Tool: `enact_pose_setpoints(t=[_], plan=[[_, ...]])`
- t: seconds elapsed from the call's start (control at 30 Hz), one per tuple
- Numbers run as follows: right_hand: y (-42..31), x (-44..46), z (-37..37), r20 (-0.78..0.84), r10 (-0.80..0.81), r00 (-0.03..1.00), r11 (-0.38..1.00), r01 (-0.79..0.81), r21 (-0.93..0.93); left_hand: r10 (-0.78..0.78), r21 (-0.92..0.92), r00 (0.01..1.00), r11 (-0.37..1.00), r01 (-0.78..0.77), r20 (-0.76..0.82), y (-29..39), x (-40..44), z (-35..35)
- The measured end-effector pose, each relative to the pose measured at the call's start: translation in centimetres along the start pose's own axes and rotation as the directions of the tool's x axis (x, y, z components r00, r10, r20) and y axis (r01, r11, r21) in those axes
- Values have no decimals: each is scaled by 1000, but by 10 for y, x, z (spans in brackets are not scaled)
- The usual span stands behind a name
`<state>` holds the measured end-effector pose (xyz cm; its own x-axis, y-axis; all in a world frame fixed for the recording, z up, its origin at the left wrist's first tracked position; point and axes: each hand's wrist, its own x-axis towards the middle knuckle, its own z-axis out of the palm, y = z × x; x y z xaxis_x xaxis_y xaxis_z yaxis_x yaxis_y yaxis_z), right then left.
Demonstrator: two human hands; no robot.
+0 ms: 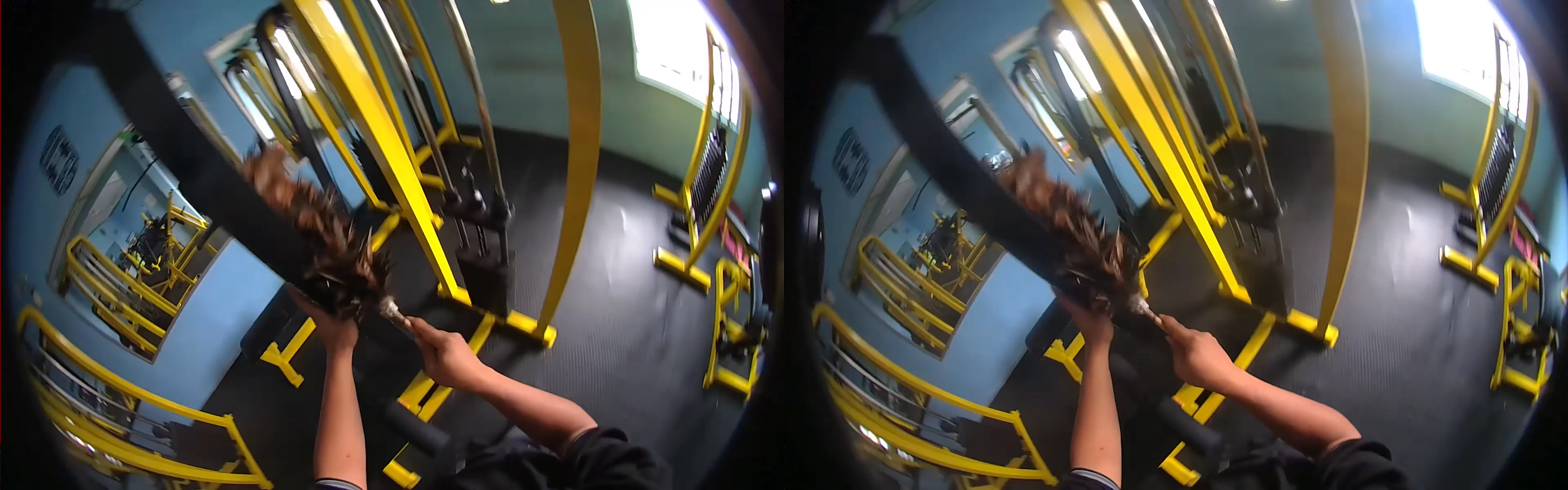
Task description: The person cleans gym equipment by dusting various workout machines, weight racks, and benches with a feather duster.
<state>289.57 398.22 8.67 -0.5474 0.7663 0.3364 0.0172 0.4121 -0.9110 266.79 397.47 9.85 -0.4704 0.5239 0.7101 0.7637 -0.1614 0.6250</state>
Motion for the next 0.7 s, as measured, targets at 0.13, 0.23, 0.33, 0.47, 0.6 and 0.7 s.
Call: enact_pose_setpoints(t=[0.13,0.23,0.33,0.47,0.6,0.7], plan=[[140,-63,37,169,445,879,890,-414,-191,-150,-127,987,982,141,-63,-32,-40,20],[172,-101,34,174,674,718,734,-623,-271,-183,-92,982,978,188,53,-74,-99,33],[161,-94,36,155,467,871,884,-456,-103,-268,-60,956,959,277,116,-107,-133,44],[173,-87,45,163,401,901,913,-409,16,-344,-239,934,903,357,95,-171,-175,58],[310,-139,75,290,698,655,708,-691,-143,-319,139,947,937,320,-30,-163,-188,82],[392,-157,65,163,882,443,470,-854,-222,-118,64,986,990,126,-119,-188,-197,82]])
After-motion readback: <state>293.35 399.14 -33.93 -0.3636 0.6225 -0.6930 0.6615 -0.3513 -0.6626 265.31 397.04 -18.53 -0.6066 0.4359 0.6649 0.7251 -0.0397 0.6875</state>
